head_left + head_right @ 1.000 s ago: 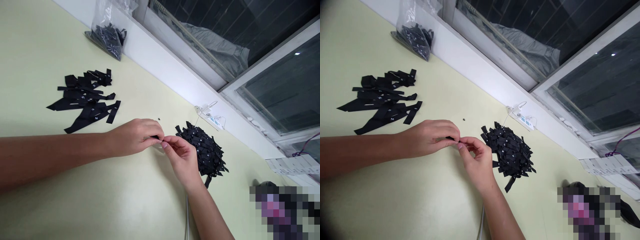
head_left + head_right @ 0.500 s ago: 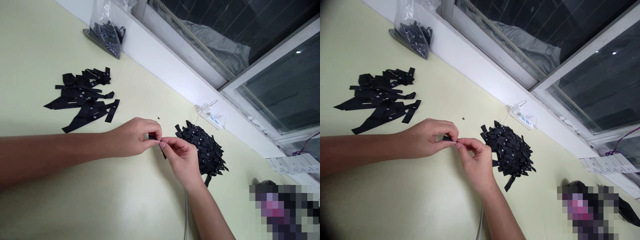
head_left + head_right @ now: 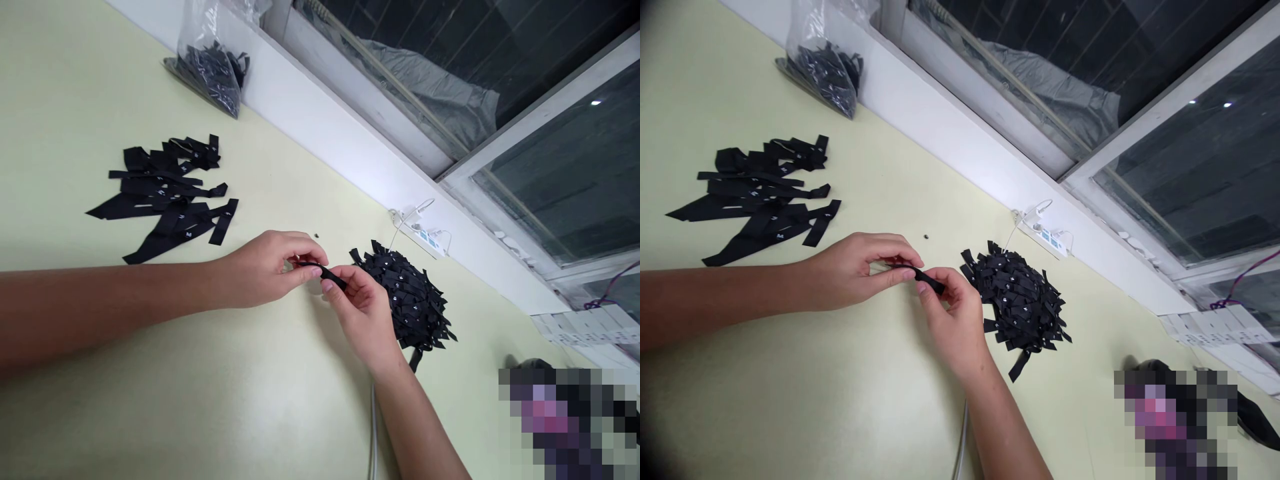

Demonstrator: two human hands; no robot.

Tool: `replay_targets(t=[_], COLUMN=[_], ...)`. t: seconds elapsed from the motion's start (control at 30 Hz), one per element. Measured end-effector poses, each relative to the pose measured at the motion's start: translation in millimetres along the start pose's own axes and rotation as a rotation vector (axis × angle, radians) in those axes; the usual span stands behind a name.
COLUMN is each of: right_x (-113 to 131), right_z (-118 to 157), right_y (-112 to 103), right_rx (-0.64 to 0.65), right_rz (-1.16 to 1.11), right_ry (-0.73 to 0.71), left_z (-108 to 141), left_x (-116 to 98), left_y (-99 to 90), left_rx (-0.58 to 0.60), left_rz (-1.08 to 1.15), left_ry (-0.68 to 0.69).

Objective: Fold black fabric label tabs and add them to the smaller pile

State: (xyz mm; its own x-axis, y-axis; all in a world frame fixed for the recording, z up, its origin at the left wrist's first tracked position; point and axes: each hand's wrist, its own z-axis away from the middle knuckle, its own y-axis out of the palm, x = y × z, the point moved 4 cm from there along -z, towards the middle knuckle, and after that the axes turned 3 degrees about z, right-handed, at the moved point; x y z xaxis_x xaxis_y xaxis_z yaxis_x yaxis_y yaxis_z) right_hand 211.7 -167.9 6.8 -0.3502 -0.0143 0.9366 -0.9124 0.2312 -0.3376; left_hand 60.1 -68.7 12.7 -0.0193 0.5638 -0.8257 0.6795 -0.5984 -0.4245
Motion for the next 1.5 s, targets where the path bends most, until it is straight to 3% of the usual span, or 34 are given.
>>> replay_targets(t=[0.53, 1.13, 1.27, 1.37, 1.5], right_x=[-3.9, 0.6, 5.5, 0.2, -19.7], right_z=[-4.6, -6.3, -8.9, -12.7, -15.3], right_y=[-8.9, -28.5, -51.7, -87.2, -140.6], right_rx=[-0.067, -0.193, -0.281, -0.383, -0.514], right_rz=[-0.147, -0.074, 0.09, 0.351, 0.734], right_ry=[0.122, 0.045, 0.04, 0.098, 0.29], left_z=[0.6, -1.9, -2.4, -2.0, -0.1], left_x=[9.9, 8.9, 7.9, 8.0, 8.3], left_y=[3.9, 3.2, 2.5, 1.7, 1.3], left_rx=[0.038, 0.028, 0.013, -0.001, -0.008], left_rz=[0.128, 0.315, 0.315, 0.311, 0.333], left_ry=[-0.122, -0.2, -0.223, -0.249, -0.281])
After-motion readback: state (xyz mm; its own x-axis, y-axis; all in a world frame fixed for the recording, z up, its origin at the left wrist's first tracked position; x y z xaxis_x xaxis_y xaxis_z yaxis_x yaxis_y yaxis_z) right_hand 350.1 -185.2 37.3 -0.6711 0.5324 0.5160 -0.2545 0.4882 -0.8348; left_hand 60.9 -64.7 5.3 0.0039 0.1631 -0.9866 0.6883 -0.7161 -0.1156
